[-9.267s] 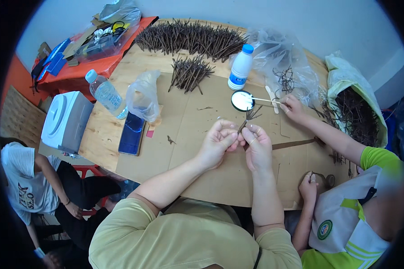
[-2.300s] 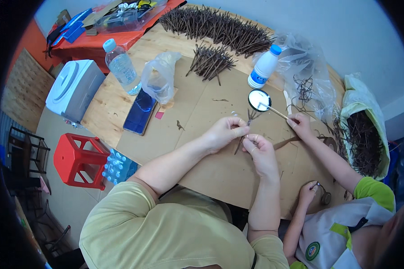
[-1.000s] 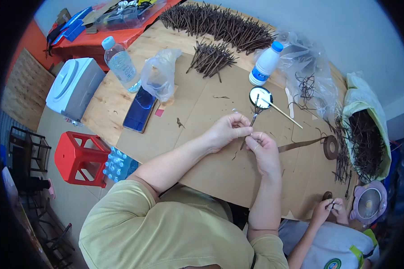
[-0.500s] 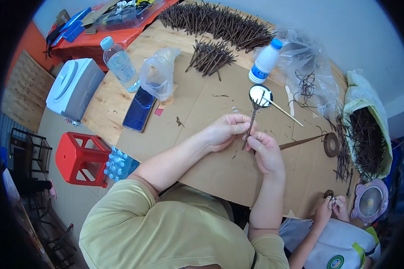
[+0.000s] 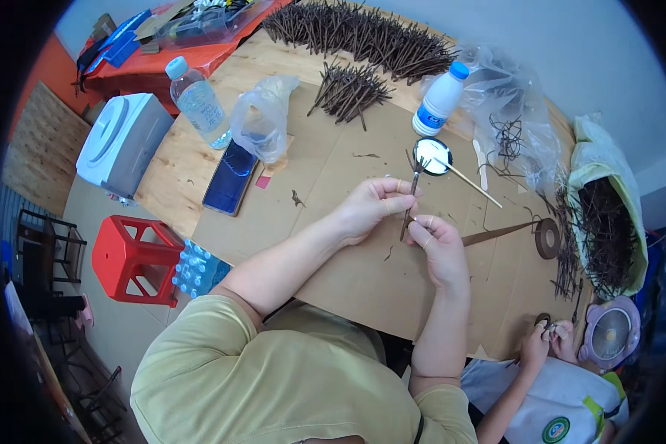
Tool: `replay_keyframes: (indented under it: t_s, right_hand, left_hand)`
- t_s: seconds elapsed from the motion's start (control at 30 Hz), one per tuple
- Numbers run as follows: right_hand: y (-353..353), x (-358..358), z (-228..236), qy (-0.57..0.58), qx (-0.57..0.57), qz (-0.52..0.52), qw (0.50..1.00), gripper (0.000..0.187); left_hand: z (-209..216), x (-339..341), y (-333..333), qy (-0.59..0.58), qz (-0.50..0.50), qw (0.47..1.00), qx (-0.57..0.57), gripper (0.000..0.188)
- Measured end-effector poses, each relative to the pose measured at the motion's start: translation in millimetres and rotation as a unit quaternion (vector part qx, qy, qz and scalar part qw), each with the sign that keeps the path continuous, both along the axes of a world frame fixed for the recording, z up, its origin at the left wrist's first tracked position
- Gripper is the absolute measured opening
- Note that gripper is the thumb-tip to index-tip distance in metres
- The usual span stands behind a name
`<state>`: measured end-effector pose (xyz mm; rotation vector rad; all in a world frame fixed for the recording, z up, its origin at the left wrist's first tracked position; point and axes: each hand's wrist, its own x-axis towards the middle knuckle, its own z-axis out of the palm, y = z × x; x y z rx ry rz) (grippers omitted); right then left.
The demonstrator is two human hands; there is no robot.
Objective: The person bundles small dried twigs together and secures them with brown floral tape by hand at a workshop table. The person handles multiple twigs and a roll of tape, wrapping the tape around the base of a twig cluster.
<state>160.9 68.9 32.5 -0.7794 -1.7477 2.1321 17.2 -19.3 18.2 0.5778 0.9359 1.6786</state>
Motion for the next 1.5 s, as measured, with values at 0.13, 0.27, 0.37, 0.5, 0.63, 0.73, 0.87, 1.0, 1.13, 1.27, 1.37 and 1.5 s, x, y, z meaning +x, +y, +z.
replay_keyframes:
  t_s: [0.13,0.27,0.37,0.5,0.63,0.73,0.87,1.0,1.13,1.27,1.37,1.5]
  right_hand:
    - [1.1,1.7,0.4,0.026,-0.054,0.012,0.998,0.013]
    - [1.2,1.0,-1.1,0.060,-0.092,0.025,0.994,0.013]
    - [1.3,0.8,-2.2,0.054,-0.078,0.000,0.995,0.013]
    - [-3.9,-1.8,-0.5,0.024,-0.018,-0.037,0.999,0.013]
    - [-8.5,-5.0,6.0,0.005,0.003,-0.049,0.999,0.012]
    - [-0.9,-0.4,3.9,-0.001,-0.008,-0.021,1.000,0.012]
    - [-0.6,-0.5,3.0,0.008,-0.033,-0.012,0.999,0.014]
    - [1.0,1.0,1.4,0.013,-0.061,0.005,0.998,0.014]
    - [1.9,1.2,0.4,0.046,-0.088,0.034,0.994,0.014]
    - [0.0,-1.0,-1.0,0.026,-0.036,-0.017,0.999,0.013]
    - [-5.5,-4.1,1.8,-0.007,0.019,-0.046,0.999,0.012]
    - [-3.9,-1.4,7.2,-0.019,0.017,-0.022,0.999,0.011]
  left_hand:
    - [-2.4,-1.8,-0.5,-0.063,-0.036,0.997,0.037,0.031]
    - [-6.3,1.3,1.9,-0.129,-0.055,0.986,0.084,0.034]
    - [-3.7,3.1,4.0,-0.113,-0.032,0.991,0.067,0.032]
    - [-2.2,5.5,3.5,0.028,0.006,0.999,0.018,0.023]
    - [0.5,3.2,1.8,0.084,0.012,0.996,-0.011,0.018]
    - [1.1,0.8,1.1,0.049,0.018,0.999,-0.011,0.020]
    - [-1.6,-2.6,0.3,-0.007,-0.025,1.000,-0.002,0.027]
    - [-4.7,-2.5,1.0,-0.071,-0.055,0.994,0.055,0.031]
    - [-4.9,2.6,2.5,-0.113,-0.062,0.989,0.068,0.030]
    - [3.3,5.6,3.4,-0.052,-0.024,0.997,0.046,0.028]
    - [-2.3,5.2,3.0,0.060,-0.007,0.998,0.021,0.023]
    - [-3.8,1.8,2.4,0.087,0.017,0.996,-0.009,0.016]
